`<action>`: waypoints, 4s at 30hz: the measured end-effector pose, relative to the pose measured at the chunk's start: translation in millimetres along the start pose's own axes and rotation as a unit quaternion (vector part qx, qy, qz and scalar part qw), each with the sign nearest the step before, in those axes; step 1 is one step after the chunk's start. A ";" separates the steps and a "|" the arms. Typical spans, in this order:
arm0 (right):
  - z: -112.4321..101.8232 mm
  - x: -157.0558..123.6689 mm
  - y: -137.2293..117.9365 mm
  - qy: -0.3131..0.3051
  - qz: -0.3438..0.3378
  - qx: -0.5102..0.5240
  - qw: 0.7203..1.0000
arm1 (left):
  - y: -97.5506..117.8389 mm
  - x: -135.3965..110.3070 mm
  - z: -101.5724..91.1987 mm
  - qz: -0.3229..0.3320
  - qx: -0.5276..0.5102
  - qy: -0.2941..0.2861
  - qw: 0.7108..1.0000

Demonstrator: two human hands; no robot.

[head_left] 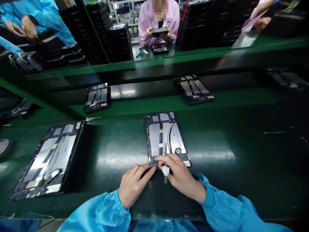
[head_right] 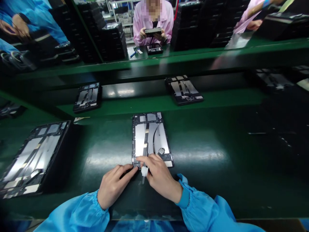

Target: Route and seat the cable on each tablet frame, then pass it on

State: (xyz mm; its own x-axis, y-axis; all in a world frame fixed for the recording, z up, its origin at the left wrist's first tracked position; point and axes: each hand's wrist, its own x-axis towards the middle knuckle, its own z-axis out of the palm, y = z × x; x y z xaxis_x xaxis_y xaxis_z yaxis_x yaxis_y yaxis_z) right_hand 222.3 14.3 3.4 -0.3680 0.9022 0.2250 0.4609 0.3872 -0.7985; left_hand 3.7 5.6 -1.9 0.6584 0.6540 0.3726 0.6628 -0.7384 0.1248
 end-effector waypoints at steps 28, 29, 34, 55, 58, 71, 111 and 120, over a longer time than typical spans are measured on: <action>-9.5 -25.5 -2.7 0.010 0.155 0.188 0.970 | 1.2 2.7 6.0 0.008 0.015 -0.006 1.000; -10.2 -25.6 -2.2 0.010 0.154 0.178 0.972 | 1.1 2.5 5.9 0.008 0.014 -0.007 1.000; -19.8 -31.3 6.1 0.031 0.182 0.150 0.971 | 0.3 2.8 5.8 0.010 0.013 -0.010 1.000; -20.0 -24.4 -4.3 -0.055 0.176 0.187 0.965 | -8.4 -2.4 4.5 0.028 -0.032 0.038 0.998; -25.3 -34.4 -0.1 -0.048 0.226 0.222 0.947 | 1.9 -5.8 1.7 0.053 -0.050 0.027 0.997; -25.8 -43.9 1.2 -0.074 0.167 0.056 0.982 | 24.8 -7.3 6.3 0.156 -0.073 -0.097 0.980; -26.9 37.3 8.4 -0.083 0.255 0.230 0.935 | -10.0 2.9 7.3 0.013 -0.084 0.049 0.995; -27.1 38.7 6.2 -0.084 0.249 0.221 0.939 | -9.8 1.4 5.9 0.027 -0.053 0.040 0.997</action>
State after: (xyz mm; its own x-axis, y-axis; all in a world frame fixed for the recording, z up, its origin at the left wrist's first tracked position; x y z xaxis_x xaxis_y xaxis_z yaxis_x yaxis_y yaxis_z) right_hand 232.9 56.8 22.3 -0.3343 0.8934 -0.3000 0.2426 -0.2260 -0.9434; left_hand 0.3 14.8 -8.0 0.6582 0.6014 0.4529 0.5831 -0.7877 0.1988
